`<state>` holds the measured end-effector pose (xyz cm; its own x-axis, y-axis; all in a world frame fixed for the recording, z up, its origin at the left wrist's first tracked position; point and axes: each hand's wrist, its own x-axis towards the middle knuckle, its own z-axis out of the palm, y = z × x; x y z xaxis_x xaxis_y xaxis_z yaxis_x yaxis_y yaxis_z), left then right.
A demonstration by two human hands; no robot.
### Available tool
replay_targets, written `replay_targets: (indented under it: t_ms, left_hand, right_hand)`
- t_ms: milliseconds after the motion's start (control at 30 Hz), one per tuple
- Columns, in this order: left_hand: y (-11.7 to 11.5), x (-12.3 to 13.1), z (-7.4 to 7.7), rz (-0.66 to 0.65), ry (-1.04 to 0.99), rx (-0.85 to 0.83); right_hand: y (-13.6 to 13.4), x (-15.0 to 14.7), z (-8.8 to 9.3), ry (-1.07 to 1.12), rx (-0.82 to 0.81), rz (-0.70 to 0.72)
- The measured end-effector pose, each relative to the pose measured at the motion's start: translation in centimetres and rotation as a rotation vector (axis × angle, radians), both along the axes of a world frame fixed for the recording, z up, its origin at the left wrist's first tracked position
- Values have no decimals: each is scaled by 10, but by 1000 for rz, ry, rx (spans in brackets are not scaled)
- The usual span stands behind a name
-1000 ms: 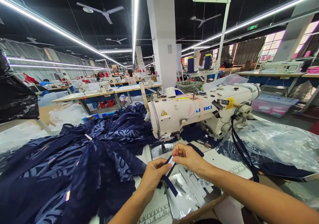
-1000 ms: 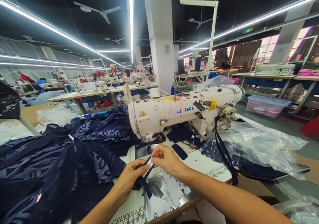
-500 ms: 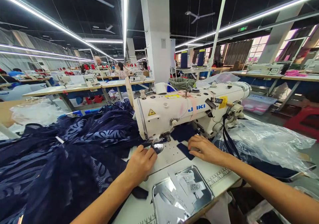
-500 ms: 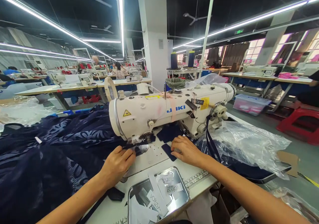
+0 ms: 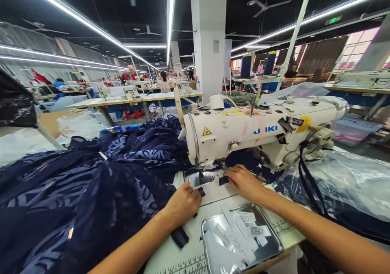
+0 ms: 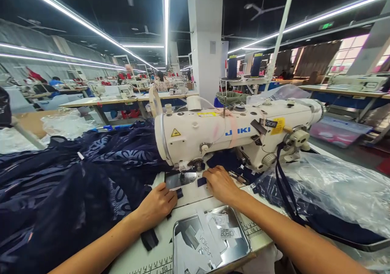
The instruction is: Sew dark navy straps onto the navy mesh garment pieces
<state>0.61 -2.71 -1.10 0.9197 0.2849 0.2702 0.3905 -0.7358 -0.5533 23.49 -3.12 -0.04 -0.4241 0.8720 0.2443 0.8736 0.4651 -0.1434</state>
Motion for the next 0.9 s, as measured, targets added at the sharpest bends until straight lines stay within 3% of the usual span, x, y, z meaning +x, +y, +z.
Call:
replay_targets:
  t_ms: [167, 300, 500, 900]
  left_hand:
    - [-4, -2, -3, 38, -8, -38]
    - [-3, -1, -6, 42, -23, -35]
    - [-1, -2, -10, 28, -42, -28]
    - [-3, -3, -11, 4, -122, 41]
  right_hand:
    - [11, -30, -3, -7, 14, 152]
    - [10, -47, -10, -7, 100, 63]
    - [0, -66, -9, -14, 23, -89]
    - [6, -54, -14, 138, -37, -14]
